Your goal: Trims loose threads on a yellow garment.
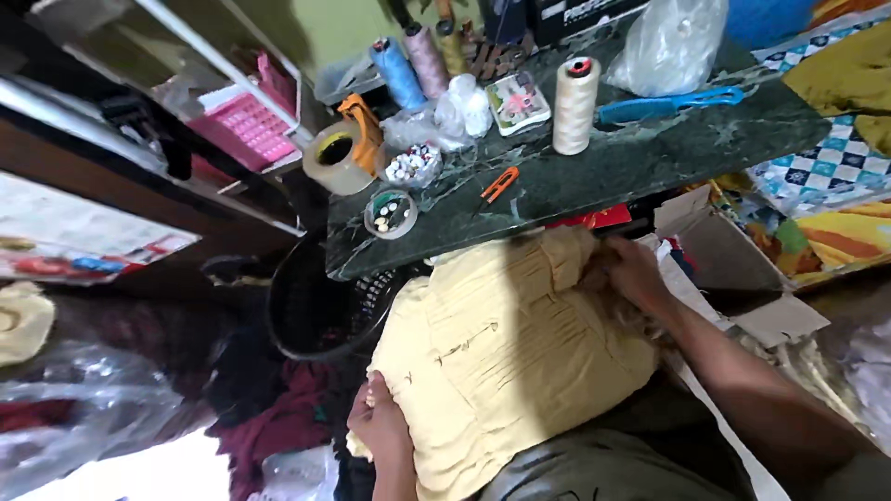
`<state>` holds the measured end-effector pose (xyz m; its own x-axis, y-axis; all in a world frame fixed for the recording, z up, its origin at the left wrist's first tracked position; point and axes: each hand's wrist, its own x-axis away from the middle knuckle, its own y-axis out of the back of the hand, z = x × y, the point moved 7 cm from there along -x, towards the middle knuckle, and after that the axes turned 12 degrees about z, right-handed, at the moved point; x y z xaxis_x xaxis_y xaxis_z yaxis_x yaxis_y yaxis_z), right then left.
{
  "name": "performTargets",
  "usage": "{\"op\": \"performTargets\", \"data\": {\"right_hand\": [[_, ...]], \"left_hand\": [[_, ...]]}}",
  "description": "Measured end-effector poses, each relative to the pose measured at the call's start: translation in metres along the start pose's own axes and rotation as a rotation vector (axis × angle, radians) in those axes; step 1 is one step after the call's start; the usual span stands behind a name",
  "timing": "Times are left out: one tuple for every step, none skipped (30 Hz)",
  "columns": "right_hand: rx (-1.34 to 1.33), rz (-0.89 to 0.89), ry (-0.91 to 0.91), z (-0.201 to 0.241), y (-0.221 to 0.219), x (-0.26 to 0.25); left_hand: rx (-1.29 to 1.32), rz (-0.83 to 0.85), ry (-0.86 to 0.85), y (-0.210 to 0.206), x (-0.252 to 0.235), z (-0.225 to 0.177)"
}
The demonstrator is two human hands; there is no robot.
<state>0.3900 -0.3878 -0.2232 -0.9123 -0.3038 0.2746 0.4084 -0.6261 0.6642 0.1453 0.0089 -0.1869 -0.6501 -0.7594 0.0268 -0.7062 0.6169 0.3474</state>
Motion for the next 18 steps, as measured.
{"op": "performTargets", "data": {"right_hand": [[-0.020,-0.023,0.029,-0.003,0.001,-0.002],[-0.068,-0.009,0.046,-0.007,-0.004,-0.006],[-0.146,0.038,0.043,-0.010,-0.013,-0.008],[-0.233,0.082,0.025,-0.007,-0.021,-0.005],[-0.327,0.111,-0.002,-0.003,-0.027,0.001],[-0.413,0.128,-0.023,0.000,-0.031,0.008],[-0.491,0.152,-0.025,0.004,-0.035,0.017],[-0.554,0.190,-0.010,0.012,-0.037,0.026],[-0.589,0.227,-0.004,0.021,-0.038,0.037],[-0.582,0.239,-0.017,0.030,-0.037,0.046],[-0.565,0.219,-0.050,0.038,-0.034,0.052],[-0.564,0.176,-0.093,0.045,-0.028,0.057],[-0.573,0.115,-0.130,0.051,-0.022,0.059],[-0.581,0.054,-0.163,0.058,-0.015,0.059],[-0.586,0.018,-0.178,0.068,-0.010,0.058],[-0.579,0.026,-0.175,0.080,-0.006,0.058],[-0.529,0.073,-0.126,0.083,-0.006,0.056],[-0.453,0.138,-0.040,0.089,-0.008,0.054]], "left_hand": [[-0.002,-0.009,-0.003,0.001,0.002,0.000],[0.012,0.002,0.004,0.000,0.001,0.001],[0.039,0.026,0.019,-0.002,-0.002,0.003],[0.068,0.050,0.040,-0.004,-0.005,0.006],[0.091,0.067,0.053,-0.004,-0.008,0.009],[0.102,0.075,0.058,-0.002,-0.010,0.013],[0.107,0.082,0.075,0.000,-0.011,0.015],[0.117,0.094,0.114,0.003,-0.012,0.017],[0.130,0.118,0.174,0.004,-0.014,0.019],[0.158,0.152,0.250,0.004,-0.015,0.021],[0.203,0.188,0.321,0.004,-0.017,0.024],[0.247,0.208,0.366,0.002,-0.019,0.025],[0.286,0.210,0.386,0.002,-0.022,0.025],[0.321,0.205,0.393,0.001,-0.025,0.024],[0.346,0.195,0.393,0.002,-0.026,0.023],[0.366,0.188,0.390,0.004,-0.026,0.023],[0.379,0.188,0.374,0.007,-0.026,0.024],[0.387,0.183,0.342,0.009,-0.026,0.025]]}}
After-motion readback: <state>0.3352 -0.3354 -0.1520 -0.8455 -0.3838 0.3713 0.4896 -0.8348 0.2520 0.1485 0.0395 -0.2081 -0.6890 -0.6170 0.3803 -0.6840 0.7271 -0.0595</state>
